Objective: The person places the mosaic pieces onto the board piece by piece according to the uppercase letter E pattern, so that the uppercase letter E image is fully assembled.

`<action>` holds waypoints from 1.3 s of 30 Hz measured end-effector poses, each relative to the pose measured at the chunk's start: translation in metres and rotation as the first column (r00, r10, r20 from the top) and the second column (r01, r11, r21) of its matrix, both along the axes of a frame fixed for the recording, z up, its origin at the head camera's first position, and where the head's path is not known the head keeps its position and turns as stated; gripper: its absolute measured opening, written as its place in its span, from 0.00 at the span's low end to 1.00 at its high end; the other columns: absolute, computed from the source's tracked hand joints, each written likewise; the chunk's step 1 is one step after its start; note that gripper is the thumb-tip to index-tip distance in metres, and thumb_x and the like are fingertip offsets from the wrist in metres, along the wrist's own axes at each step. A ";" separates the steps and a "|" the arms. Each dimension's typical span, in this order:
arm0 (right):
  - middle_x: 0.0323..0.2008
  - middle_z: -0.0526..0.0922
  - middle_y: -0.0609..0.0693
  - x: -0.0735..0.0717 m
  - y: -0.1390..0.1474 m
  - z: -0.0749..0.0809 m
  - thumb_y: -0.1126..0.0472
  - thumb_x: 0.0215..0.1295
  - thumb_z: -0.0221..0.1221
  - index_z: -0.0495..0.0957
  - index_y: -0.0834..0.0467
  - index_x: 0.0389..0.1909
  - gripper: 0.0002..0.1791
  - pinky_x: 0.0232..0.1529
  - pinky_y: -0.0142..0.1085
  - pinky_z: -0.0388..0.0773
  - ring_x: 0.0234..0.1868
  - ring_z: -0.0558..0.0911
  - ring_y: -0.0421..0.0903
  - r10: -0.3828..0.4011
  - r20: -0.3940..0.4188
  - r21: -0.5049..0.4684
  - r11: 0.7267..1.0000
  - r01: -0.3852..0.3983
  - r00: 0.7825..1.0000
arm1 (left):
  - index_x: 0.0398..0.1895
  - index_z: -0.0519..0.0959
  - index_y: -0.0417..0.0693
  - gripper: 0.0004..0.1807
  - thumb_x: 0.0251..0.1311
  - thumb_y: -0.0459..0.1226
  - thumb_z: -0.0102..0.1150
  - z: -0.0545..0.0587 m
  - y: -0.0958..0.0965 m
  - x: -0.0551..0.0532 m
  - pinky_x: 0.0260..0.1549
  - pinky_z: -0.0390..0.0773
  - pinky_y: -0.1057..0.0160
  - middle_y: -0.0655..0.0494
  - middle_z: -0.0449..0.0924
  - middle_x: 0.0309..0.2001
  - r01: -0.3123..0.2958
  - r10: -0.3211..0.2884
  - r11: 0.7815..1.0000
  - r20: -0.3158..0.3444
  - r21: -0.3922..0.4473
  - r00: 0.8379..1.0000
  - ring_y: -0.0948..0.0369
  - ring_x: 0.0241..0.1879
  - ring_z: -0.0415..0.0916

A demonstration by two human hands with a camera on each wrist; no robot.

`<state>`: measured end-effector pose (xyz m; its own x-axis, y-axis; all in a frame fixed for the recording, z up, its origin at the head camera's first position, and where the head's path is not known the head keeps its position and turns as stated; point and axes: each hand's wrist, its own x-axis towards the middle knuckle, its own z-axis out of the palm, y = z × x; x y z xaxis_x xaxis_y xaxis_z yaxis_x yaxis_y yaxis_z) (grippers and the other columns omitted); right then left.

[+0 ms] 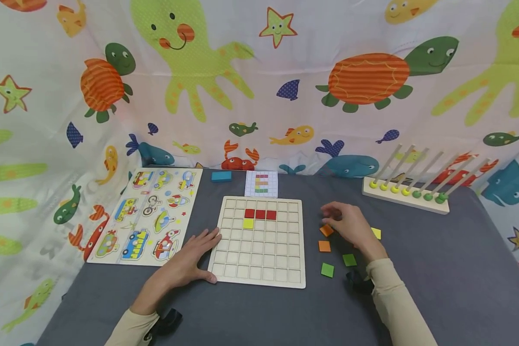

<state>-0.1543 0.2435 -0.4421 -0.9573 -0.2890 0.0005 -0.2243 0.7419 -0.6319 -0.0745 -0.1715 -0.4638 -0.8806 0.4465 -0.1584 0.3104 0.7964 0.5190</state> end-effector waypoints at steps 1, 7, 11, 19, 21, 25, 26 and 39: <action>0.39 0.85 0.56 0.002 0.003 -0.001 0.65 0.63 0.64 0.80 0.65 0.51 0.16 0.41 0.50 0.82 0.39 0.84 0.53 -0.004 0.005 0.009 1.000 0.004 1.000 | 0.75 0.60 0.44 0.58 0.38 0.49 0.79 0.000 0.000 0.000 0.72 0.45 0.41 0.50 0.52 0.76 -0.001 0.001 1.000 0.001 0.001 1.000 0.45 0.76 0.45; 0.37 0.85 0.54 0.013 0.003 -0.009 0.62 0.58 0.69 0.81 0.66 0.49 0.19 0.40 0.47 0.82 0.36 0.83 0.49 -0.009 0.022 0.067 0.998 0.007 1.000 | 0.75 0.60 0.43 0.58 0.38 0.49 0.79 -0.001 0.000 0.000 0.72 0.44 0.40 0.50 0.52 0.76 0.004 -0.004 1.000 -0.001 0.014 1.000 0.45 0.75 0.44; 0.38 0.84 0.54 0.014 -0.007 -0.009 0.63 0.57 0.69 0.82 0.65 0.49 0.19 0.40 0.47 0.82 0.37 0.82 0.49 0.025 0.029 0.075 0.997 -0.027 0.999 | 0.74 0.60 0.44 0.58 0.37 0.49 0.79 -0.001 -0.002 0.001 0.72 0.45 0.40 0.50 0.52 0.76 -0.008 0.008 1.000 0.009 0.007 1.000 0.45 0.75 0.45; 0.32 0.81 0.49 0.008 -0.011 -0.006 0.68 0.56 0.69 0.82 0.64 0.48 0.17 0.37 0.43 0.80 0.32 0.79 0.44 0.014 0.042 0.087 0.996 -0.017 0.999 | 0.74 0.60 0.43 0.58 0.38 0.48 0.79 0.000 0.000 0.001 0.71 0.44 0.39 0.49 0.52 0.76 0.002 -0.002 0.999 0.015 0.037 1.000 0.44 0.75 0.44; 0.30 0.80 0.48 0.005 -0.012 -0.004 0.69 0.58 0.67 0.82 0.64 0.47 0.15 0.36 0.42 0.80 0.31 0.79 0.44 0.020 0.040 0.081 0.996 -0.023 0.999 | 0.75 0.60 0.43 0.58 0.38 0.48 0.79 0.000 0.000 0.001 0.72 0.43 0.39 0.49 0.52 0.76 0.001 -0.002 0.999 0.015 0.036 1.000 0.44 0.76 0.44; 0.30 0.80 0.46 -0.001 -0.021 0.002 0.70 0.60 0.65 0.83 0.63 0.45 0.12 0.35 0.42 0.81 0.32 0.79 0.44 0.043 0.026 0.064 0.997 -0.045 0.999 | 0.75 0.59 0.43 0.58 0.38 0.47 0.79 -0.001 0.000 0.001 0.72 0.43 0.40 0.49 0.51 0.77 -0.001 0.001 1.000 0.012 0.031 1.000 0.45 0.76 0.44; 0.30 0.80 0.46 -0.002 -0.024 0.003 0.69 0.60 0.65 0.83 0.63 0.45 0.12 0.36 0.42 0.81 0.32 0.80 0.44 0.049 0.021 0.063 0.997 -0.050 0.999 | 0.75 0.59 0.43 0.58 0.38 0.47 0.79 -0.001 0.000 0.001 0.72 0.43 0.40 0.49 0.51 0.76 -0.001 0.001 0.999 0.013 0.033 1.000 0.44 0.76 0.44; 0.31 0.80 0.48 -0.010 -0.091 0.015 0.69 0.60 0.66 0.83 0.64 0.47 0.14 0.33 0.37 0.78 0.34 0.80 0.45 0.169 -0.039 -0.087 0.981 -0.171 0.985 | 0.75 0.60 0.43 0.58 0.38 0.47 0.79 0.000 -0.001 0.001 0.72 0.43 0.40 0.49 0.51 0.77 -0.004 0.004 0.999 0.013 0.032 1.000 0.44 0.76 0.44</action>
<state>-0.1639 0.1525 -0.4271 -0.8933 -0.4450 0.0632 -0.3632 0.6321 -0.6845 -0.0732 -0.1720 -0.4637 -0.8804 0.4479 -0.1560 0.3001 0.7808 0.5480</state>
